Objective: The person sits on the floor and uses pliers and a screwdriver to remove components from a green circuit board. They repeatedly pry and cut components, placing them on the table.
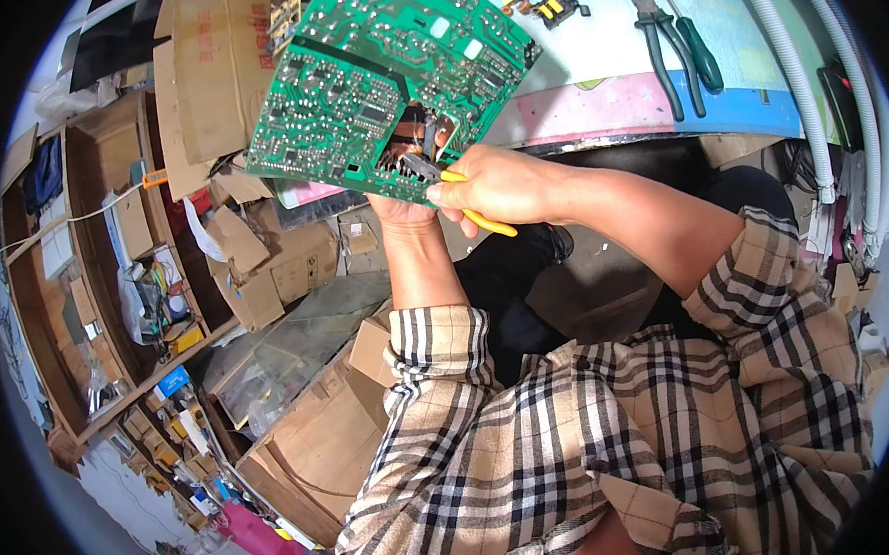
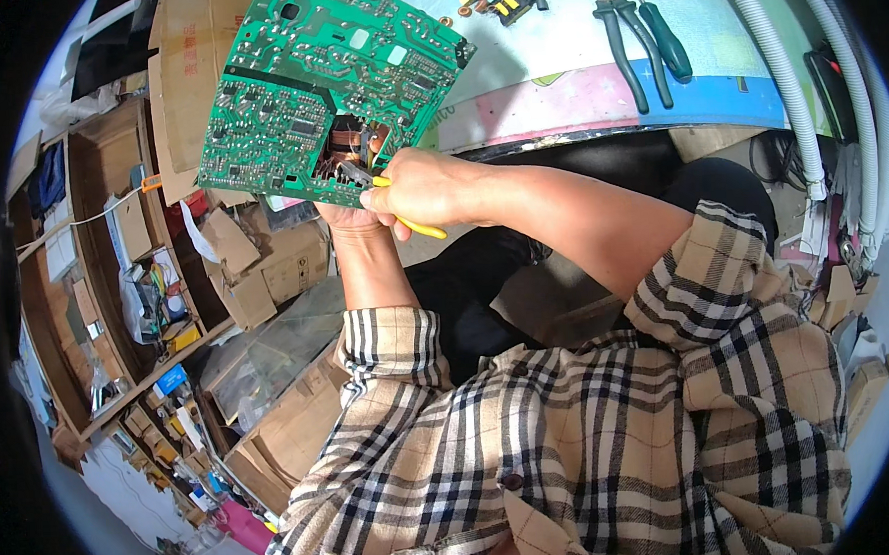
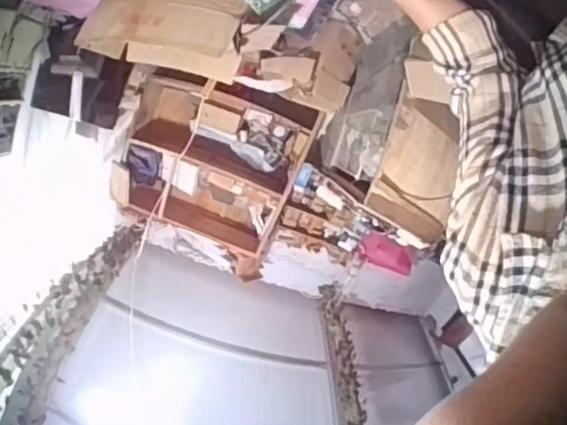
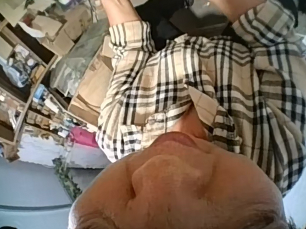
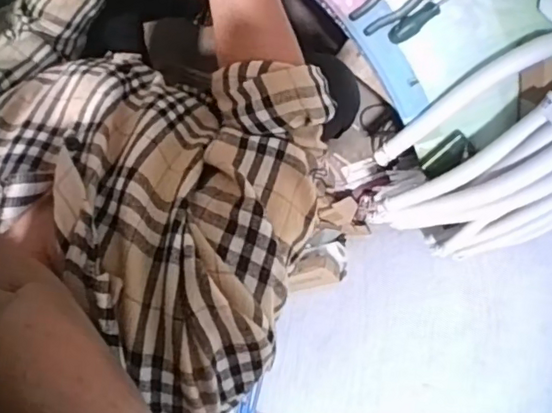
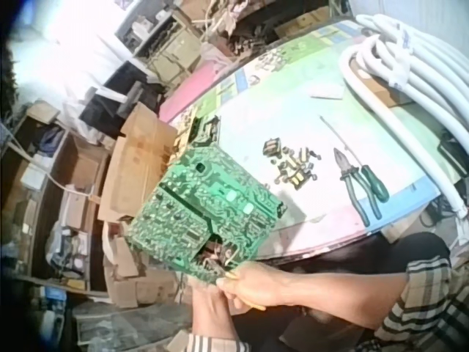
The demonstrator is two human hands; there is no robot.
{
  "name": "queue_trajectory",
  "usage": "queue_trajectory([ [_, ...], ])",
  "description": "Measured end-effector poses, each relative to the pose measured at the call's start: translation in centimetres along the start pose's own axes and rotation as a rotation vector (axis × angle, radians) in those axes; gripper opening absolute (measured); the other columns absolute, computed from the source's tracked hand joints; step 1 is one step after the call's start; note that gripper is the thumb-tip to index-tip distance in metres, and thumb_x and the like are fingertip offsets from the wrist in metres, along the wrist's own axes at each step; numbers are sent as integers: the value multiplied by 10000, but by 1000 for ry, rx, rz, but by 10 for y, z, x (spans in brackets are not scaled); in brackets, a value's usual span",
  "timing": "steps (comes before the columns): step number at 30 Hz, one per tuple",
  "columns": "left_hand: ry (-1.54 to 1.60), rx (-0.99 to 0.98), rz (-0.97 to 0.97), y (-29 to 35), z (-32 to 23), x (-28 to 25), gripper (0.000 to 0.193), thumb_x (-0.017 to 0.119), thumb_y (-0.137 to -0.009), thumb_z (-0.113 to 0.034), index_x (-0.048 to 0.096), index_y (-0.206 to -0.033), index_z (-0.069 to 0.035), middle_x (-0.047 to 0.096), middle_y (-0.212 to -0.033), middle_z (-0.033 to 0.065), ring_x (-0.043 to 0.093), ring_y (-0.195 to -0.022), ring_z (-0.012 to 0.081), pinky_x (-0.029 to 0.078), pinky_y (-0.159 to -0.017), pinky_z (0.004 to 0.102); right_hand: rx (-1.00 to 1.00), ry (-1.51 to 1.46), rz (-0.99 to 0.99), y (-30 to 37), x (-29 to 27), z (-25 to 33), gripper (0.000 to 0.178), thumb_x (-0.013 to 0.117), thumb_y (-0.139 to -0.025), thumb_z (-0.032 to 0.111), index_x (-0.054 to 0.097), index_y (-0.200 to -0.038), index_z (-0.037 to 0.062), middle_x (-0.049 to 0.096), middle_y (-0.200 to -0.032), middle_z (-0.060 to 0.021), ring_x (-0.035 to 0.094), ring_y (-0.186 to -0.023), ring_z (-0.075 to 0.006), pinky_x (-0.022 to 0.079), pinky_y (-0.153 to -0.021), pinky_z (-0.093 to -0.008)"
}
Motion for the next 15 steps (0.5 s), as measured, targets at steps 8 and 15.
queue_trajectory([
  [8,-198,35,-140,11,-8,-5,378,587,-910,-282,583,-1159,2,650,-1082,157,647,-939,278,545,-839,417,75,796,-194,22,-19,27,393,512,-955,298,658,-886,-60,646,-862,-279,631,-865,-423,486,-804,-479],
  [15,-428,-10,-239,13,-8,-14,336,541,-921,-265,589,-1138,-12,660,-1017,118,649,-887,241,543,-788,384,41,928,-243,24,-18,27,379,522,-944,285,675,-864,-52,658,-836,-261,641,-855,-422,492,-803,-480],
])
Point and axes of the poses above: each hand's wrist, its own y-axis away from the middle knuckle, its own x-axis out of the palm, z = x × y, the point moved 7 cm from there along -y, towards the middle knuckle
